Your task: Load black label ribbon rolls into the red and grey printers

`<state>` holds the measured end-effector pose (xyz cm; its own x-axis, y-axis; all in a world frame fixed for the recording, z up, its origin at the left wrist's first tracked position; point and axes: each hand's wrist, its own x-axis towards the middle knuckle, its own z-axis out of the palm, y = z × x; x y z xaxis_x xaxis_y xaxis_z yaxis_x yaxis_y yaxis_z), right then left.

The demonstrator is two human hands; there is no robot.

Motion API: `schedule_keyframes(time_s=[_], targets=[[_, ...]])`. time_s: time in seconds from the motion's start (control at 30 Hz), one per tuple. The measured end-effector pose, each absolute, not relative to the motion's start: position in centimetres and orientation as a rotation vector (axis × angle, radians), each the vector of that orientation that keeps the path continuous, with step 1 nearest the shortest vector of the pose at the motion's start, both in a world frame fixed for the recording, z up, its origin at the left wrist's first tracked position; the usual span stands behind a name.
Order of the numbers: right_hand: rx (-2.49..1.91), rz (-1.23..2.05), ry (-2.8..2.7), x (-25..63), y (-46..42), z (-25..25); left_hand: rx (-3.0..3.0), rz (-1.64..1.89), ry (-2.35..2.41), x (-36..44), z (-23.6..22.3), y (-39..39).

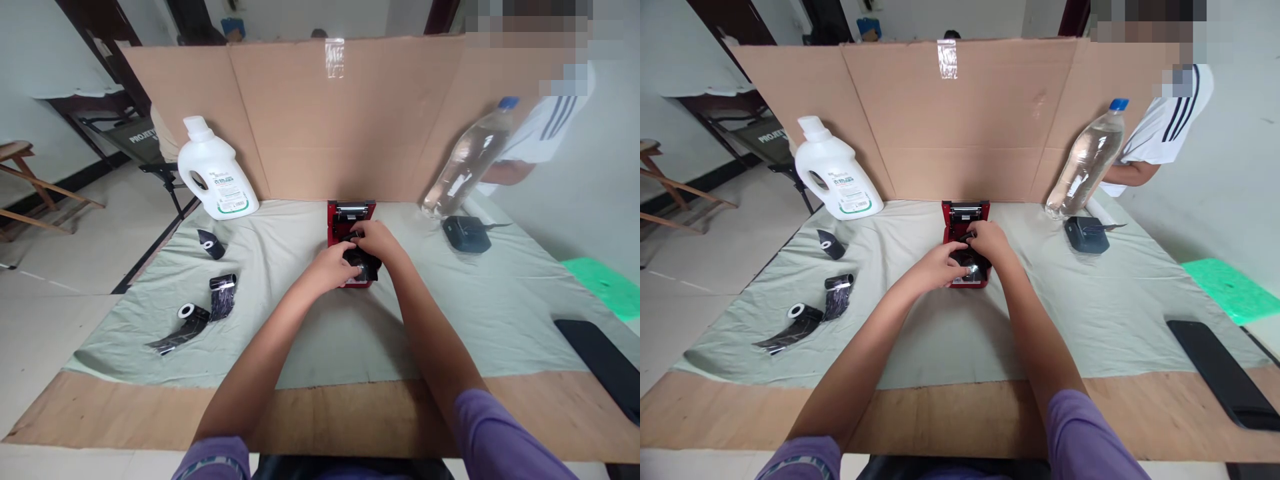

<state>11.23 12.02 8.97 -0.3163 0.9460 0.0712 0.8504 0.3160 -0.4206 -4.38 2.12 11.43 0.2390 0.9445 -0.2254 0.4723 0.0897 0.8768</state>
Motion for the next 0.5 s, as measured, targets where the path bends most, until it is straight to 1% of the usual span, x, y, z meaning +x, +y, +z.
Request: schedule_keyframes(time_s=[0.1,0.27,0.4,0.5], targets=[[-1.636,0.43,-2.288,11.2,12.3,8.8,1.567,0.62,1.434,-4.5,11.6,2.0],[-1.554,0.683,-2.12,11.8,12.6,8.8,1.619,0.643,1.461,-5.8,12.1,1.9],[-1.501,0.731,-1.979,11.6,12.2,9.0,1.615,0.668,1.451,-7.2,12.6,2.0],[-1.487,0.726,-1.972,11.1,11.7,9.2,1.599,0.69,1.434,-7.8,12.6,2.1]])
